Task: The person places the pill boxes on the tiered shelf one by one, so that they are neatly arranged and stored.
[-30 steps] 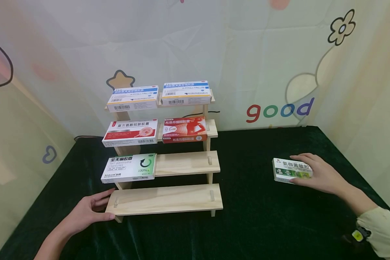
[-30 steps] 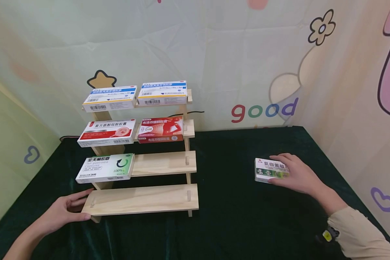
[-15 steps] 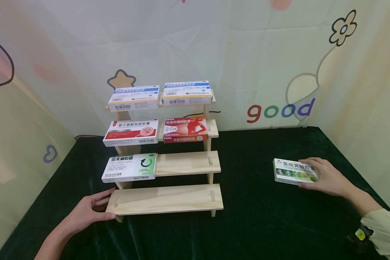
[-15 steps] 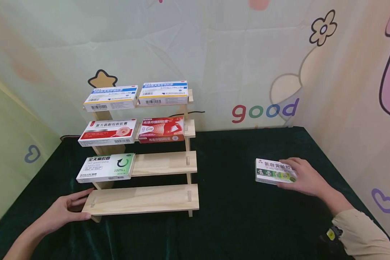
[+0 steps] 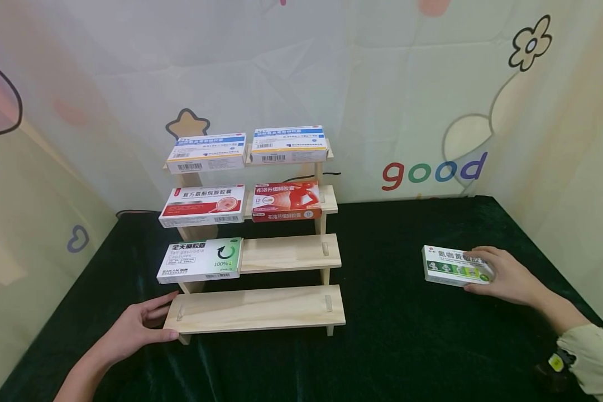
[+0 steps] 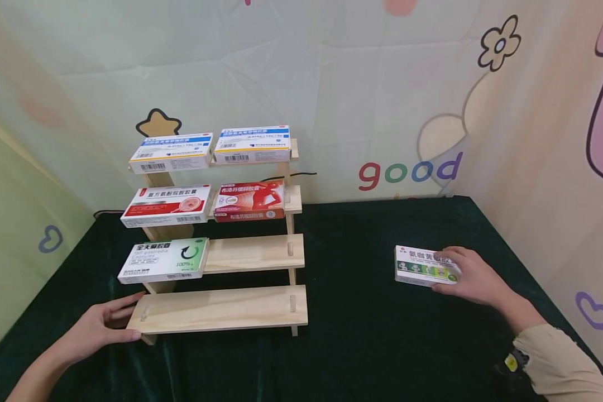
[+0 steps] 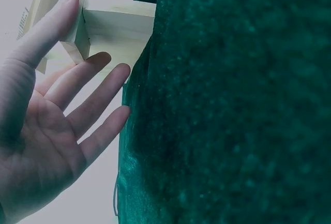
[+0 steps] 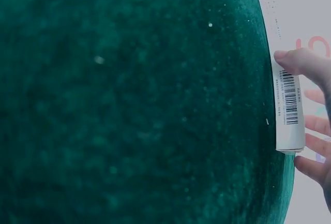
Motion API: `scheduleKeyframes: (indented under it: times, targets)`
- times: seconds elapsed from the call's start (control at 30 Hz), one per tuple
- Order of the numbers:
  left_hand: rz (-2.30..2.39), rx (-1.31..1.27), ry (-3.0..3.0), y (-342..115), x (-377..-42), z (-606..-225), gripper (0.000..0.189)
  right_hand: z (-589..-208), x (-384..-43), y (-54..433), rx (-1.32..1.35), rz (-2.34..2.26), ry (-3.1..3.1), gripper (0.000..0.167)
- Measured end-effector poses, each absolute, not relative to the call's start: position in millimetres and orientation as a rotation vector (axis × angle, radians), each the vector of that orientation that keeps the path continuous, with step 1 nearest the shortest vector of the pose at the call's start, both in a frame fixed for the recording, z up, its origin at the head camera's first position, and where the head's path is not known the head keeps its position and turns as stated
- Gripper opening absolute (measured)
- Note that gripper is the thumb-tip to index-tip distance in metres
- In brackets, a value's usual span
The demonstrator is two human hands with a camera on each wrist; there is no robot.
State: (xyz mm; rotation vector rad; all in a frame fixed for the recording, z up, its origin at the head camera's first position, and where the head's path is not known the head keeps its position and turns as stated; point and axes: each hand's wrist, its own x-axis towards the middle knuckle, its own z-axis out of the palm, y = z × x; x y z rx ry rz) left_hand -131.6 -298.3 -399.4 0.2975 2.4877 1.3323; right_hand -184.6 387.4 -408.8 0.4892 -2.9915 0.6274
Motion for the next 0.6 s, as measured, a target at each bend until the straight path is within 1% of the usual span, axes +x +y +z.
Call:
scheduleKeyframes:
  times: [0.27,0.6]
  targets:
    - [1.343,0.299,2.472,-298.4,-131.9,-399.4,0.076,-409.1,-183.8,387.9,0.480,0.600,-3.002,0.062]
    - [1.319,0.286,2.480,-298.6,-133.1,-398.7,0.076,-403.7,-181.5,384.9,0.438,0.500,-3.042,0.062]
